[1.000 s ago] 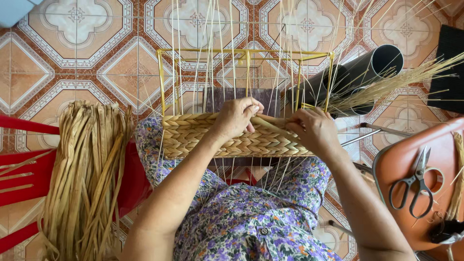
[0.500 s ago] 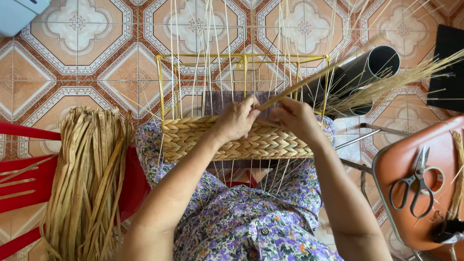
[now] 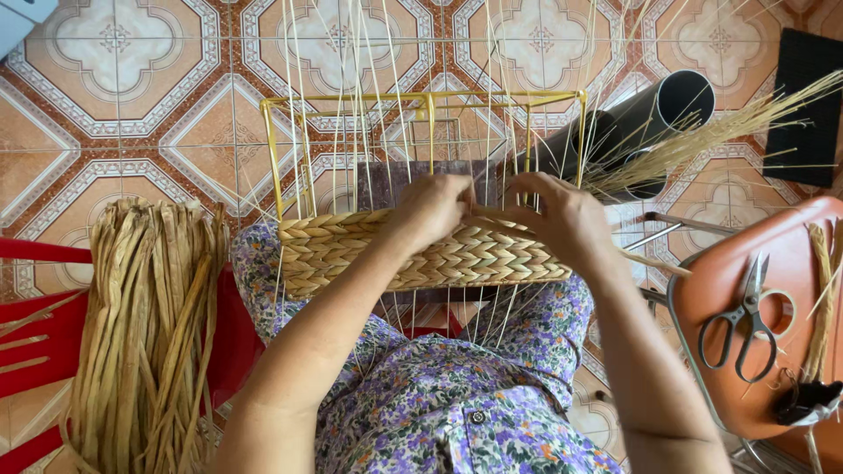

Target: The person weaves dried palm leaves into a rectangular basket using a metal frame jig. They interlace the leaves through vertical wires, pull them tight, and occasionally trim excess material with scissors.

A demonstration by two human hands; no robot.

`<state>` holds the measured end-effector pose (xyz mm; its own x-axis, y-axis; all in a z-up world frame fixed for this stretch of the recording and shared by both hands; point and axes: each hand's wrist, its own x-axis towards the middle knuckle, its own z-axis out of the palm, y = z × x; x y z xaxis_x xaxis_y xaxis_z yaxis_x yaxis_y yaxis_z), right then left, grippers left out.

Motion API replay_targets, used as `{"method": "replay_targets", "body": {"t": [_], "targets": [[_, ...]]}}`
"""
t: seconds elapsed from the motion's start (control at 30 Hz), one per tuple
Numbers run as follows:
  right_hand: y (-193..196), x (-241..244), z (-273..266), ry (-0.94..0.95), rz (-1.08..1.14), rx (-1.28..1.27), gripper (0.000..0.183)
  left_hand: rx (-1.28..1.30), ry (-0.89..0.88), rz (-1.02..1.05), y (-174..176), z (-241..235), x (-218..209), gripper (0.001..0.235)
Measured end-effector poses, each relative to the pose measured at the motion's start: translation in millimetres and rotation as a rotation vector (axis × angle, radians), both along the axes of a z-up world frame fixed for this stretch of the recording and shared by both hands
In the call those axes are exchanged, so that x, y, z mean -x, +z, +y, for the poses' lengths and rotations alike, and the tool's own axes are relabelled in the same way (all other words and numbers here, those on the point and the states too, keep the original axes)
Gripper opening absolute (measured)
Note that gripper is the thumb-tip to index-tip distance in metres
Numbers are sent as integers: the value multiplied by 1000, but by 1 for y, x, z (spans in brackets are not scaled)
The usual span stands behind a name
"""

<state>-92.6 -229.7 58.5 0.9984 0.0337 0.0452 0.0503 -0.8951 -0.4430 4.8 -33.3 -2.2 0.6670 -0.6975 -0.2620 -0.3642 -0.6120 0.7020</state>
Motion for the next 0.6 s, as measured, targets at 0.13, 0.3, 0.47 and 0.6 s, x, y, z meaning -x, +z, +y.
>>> {"method": "replay_targets", "body": {"t": [0.13,0.3,0.47,0.6], "targets": [[2,-8,-26,-36,412,78,33,255,99,287,-6,12,-1,20],[-13,-6,-35,-1,462,146,23,488,275,252,-18,12,9,18],[-7,15,-22,-50,241,227,28,436,515,-89,-23,14,30,17],[3,33,-16,209,56,-73,50,464,339,-29,-14,6,34,28]]}}
